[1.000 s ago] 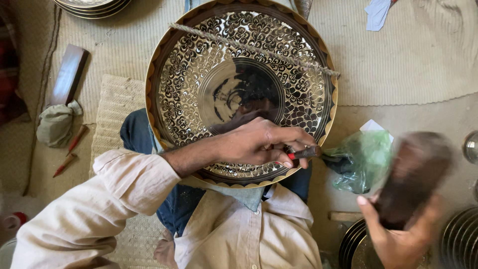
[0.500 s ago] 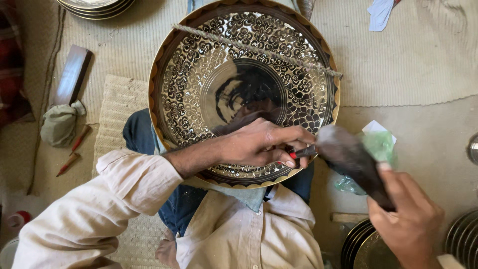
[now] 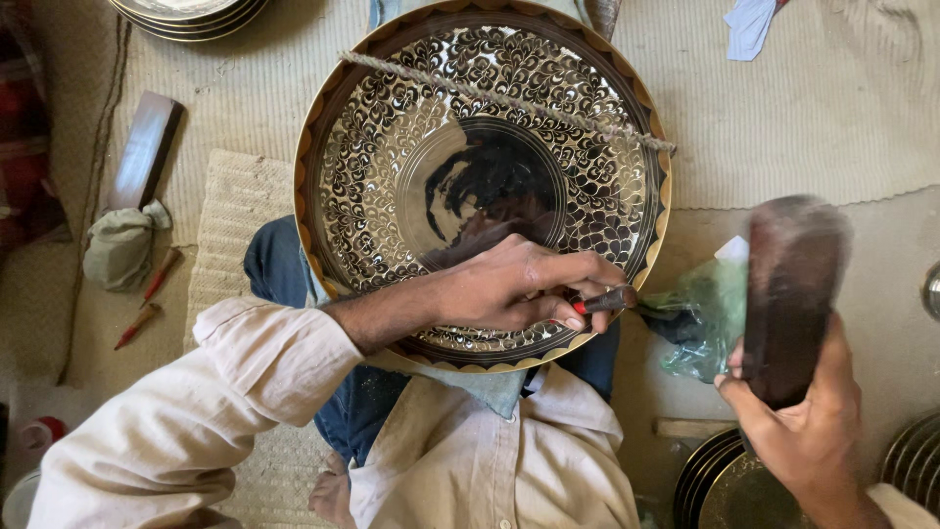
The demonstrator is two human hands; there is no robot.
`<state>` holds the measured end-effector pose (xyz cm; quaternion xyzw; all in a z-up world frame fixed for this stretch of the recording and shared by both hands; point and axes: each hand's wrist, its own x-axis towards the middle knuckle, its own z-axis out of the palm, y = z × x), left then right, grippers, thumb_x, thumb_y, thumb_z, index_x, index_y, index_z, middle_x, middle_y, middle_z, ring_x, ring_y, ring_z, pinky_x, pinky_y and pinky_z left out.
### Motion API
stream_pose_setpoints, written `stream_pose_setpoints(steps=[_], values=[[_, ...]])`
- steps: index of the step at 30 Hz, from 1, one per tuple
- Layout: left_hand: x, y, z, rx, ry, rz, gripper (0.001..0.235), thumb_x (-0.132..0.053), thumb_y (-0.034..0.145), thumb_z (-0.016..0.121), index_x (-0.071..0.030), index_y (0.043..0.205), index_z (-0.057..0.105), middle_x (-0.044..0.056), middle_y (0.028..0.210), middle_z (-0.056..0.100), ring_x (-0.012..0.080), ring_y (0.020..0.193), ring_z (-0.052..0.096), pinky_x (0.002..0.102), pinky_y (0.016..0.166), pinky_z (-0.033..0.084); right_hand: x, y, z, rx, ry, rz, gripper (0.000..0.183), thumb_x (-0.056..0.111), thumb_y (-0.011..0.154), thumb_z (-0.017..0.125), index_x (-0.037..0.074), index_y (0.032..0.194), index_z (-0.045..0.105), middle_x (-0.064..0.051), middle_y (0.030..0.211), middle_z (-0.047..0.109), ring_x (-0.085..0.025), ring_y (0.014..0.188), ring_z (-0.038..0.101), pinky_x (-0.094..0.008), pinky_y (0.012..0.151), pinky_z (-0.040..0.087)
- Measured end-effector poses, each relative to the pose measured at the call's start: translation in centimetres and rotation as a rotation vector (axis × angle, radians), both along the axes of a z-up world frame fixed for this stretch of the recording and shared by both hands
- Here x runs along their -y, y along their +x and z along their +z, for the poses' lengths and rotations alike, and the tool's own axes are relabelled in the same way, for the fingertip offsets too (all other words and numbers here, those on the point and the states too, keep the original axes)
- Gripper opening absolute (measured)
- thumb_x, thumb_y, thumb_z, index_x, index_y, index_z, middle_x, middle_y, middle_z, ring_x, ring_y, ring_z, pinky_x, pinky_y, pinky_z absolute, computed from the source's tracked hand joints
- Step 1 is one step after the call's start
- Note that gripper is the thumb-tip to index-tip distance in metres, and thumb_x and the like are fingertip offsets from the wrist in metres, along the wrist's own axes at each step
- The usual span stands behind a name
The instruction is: The person sits on a floor mat and uses a hammer and a small metal punch to create a decorative pattern on a brass tray. The tray is held steady on the person's lap, and the hammer is used to strike the punch repeatedly along the tray's surface.
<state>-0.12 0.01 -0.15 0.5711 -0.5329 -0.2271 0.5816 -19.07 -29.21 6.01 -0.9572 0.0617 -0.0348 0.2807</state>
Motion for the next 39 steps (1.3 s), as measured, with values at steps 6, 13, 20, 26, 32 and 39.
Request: stream_pose_setpoints(steps=[6,13,20,26,32,39], values=[[-0.1,0.0,0.2,-0.001,0.009,-0.001,0.047,-0.017,0.101,0.070,-0.012,0.143,0.049,-0.004,0.115,0.078,0.0155,0.103,0.079,0.031,0.083,0.065,0.3,0.0,-0.1,-0.013,0.020,0.008,0.059,0.002,0.074,0.079,0.008,0.128,0.057,-0.019,0.107,0.072,-0.030,0.088,0.074,-0.040,0.079,0.064],[-0.2,0.1,0.3,0.000,-0.026,-0.011,0.047,-0.016,0.102,0.068,-0.012,0.145,0.048,-0.003,0.117,0.077,0.0174,0.105,0.078,0.031,0.085,0.065,0.2,0.2,0.5,0.018,-0.216,0.044,0.079,0.006,0.071,0.080,0.010,0.144,0.050,-0.019,0.115,0.073,-0.031,0.099,0.075,-0.040,0.083,0.063],[-0.2,0.2,0.5,-0.011,-0.002,-0.022,0.046,-0.016,0.102,0.067,-0.013,0.144,0.048,-0.003,0.115,0.078,0.0166,0.101,0.078,0.031,0.081,0.064,-0.3,0.7,1.2,0.048,-0.438,0.075,0.071,0.002,0.068,0.083,0.010,0.133,0.055,-0.021,0.107,0.073,-0.033,0.092,0.075,-0.043,0.078,0.061],[-0.4,0.3,0.7,-0.025,-0.033,-0.039,0.044,-0.017,0.104,0.065,-0.014,0.145,0.048,-0.003,0.118,0.077,0.0166,0.104,0.078,0.031,0.085,0.065,-0.4,0.9,1.4,0.058,-0.618,0.192,0.082,-0.001,0.063,0.080,0.013,0.139,0.054,-0.019,0.107,0.074,-0.032,0.088,0.074,-0.044,0.074,0.060],[-0.5,0.4,0.7,-0.021,-0.030,-0.043,0.045,-0.019,0.105,0.064,-0.014,0.146,0.047,-0.003,0.119,0.077,0.0172,0.106,0.078,0.033,0.086,0.065,-0.1,0.9,1.1,-0.033,-0.655,0.174,0.084,0.001,0.064,0.080,0.014,0.142,0.053,-0.015,0.104,0.073,-0.030,0.086,0.072,-0.043,0.073,0.060],[-0.5,0.4,1.0,-0.012,-0.001,-0.042,0.046,-0.020,0.104,0.064,-0.014,0.147,0.047,-0.004,0.119,0.077,0.0171,0.103,0.078,0.033,0.084,0.065,0.1,0.5,0.4,0.003,-0.321,0.117,0.076,0.000,0.071,0.077,0.008,0.142,0.051,-0.015,0.106,0.073,-0.027,0.089,0.072,-0.039,0.076,0.060]])
